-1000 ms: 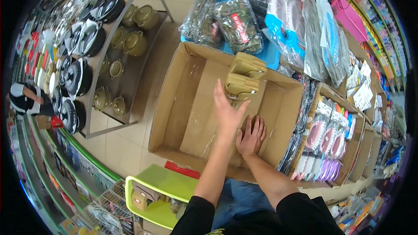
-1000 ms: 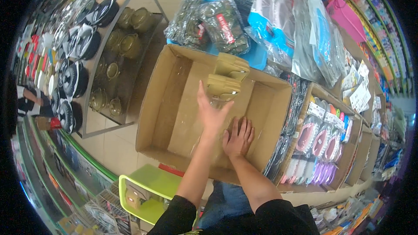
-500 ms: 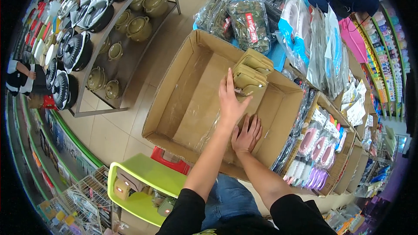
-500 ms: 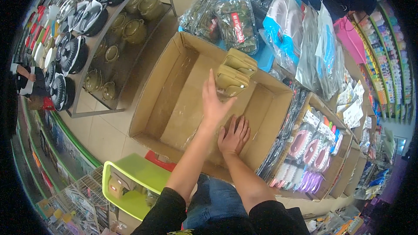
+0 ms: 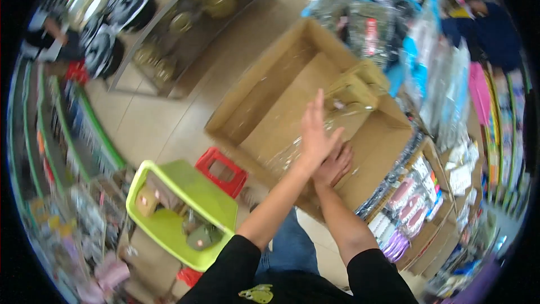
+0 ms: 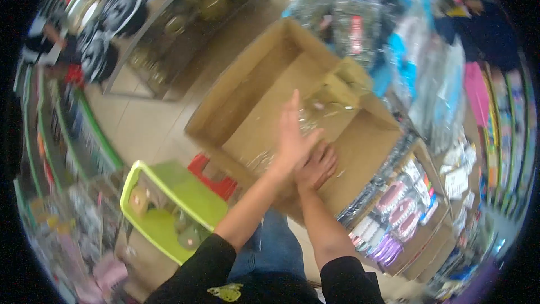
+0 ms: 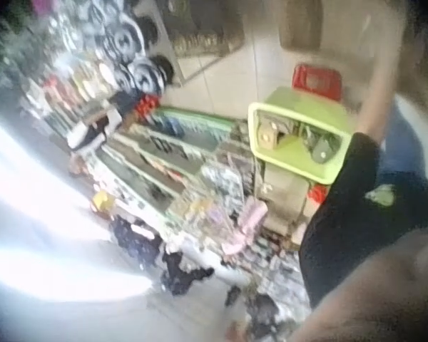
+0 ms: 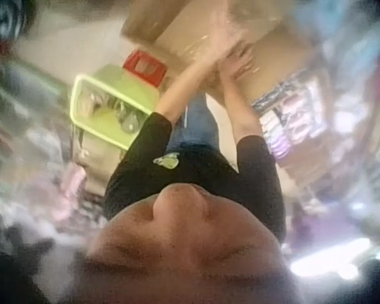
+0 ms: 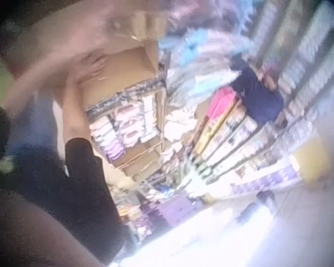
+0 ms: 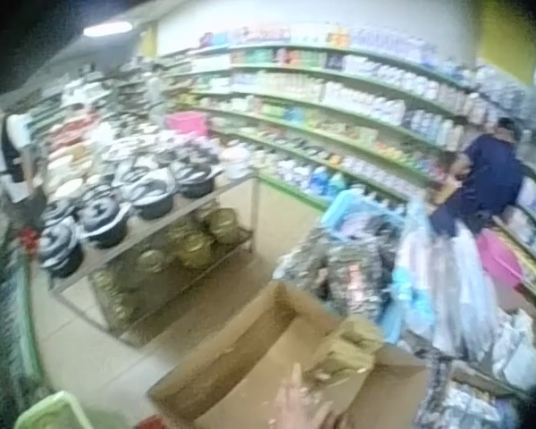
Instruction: Sorting small pouches from a plastic basket into a box on a store shelf.
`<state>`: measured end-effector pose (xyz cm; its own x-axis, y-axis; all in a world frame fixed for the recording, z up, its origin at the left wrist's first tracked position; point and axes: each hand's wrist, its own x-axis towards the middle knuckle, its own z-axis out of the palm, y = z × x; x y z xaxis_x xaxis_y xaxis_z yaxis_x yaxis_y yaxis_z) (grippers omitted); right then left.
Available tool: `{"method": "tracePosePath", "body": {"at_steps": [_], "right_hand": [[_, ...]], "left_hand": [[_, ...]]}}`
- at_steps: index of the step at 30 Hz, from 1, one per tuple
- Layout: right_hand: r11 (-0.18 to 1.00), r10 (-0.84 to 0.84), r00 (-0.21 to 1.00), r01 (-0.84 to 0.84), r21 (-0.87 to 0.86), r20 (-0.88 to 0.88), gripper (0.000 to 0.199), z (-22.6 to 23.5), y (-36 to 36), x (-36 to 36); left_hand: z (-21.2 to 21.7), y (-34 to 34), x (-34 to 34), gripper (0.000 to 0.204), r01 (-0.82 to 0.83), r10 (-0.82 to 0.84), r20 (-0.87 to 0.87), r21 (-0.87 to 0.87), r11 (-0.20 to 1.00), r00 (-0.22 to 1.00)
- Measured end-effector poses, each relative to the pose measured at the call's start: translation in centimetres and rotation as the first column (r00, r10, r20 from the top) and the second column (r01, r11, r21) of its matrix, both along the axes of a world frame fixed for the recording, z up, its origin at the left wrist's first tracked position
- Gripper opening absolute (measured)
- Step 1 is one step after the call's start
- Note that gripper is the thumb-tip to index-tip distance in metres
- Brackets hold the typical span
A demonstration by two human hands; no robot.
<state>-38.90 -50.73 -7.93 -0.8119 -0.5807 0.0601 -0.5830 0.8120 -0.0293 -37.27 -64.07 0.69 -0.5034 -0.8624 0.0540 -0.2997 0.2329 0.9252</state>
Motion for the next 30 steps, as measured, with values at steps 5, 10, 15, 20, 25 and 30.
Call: {"method": "tracePosePath", "body": {"at_steps": [5, 10, 15, 20, 25, 30], "right_hand": [[0.996, 0.064, 0.996, -0.067, -0.054, -0.062, 0.062, 0.0, 1.2, -0.5], [0.990, 0.055, 0.965, -0.085, -0.108, -0.256, 0.057, -1.3, 0.2, -1.8], [0.992, 0.060, 0.962, -0.086, -0.088, -0.265, 0.058, -2.8, 0.6, -1.5], [0.995, 0.050, 0.961, -0.072, -0.071, -0.274, 0.057, -3.2, 1.2, -1.4], [0.996, 0.029, 0.957, -0.053, -0.077, -0.289, 0.057, -3.5, 1.4, -1.5], [0.994, 0.044, 0.964, -0.068, -0.086, -0.261, 0.056, -3.6, 1.1, -1.8]], "left_hand": [[5.6, 6.0, 8.4, 0.066, -0.178, 0.190, -0.105, 0.117, 0.977, 0.976], [7.0, 9.8, 21.1, 0.022, -0.362, 0.373, -0.042, 0.162, 0.918, 0.927], [1.3, 10.9, 36.5, 0.010, -0.782, 0.774, 0.113, 0.108, 0.614, 0.623], [-8.6, 11.1, 52.2, 0.030, -0.811, 0.987, 0.100, 0.583, 0.043, 0.124], [-13.0, 7.2, 61.7, 0.085, -0.456, 0.991, -0.003, 0.888, -0.058, -0.133], [-14.5, 2.4, 64.1, 0.115, -0.299, 0.966, 0.066, 0.944, -0.142, -0.251]]}}
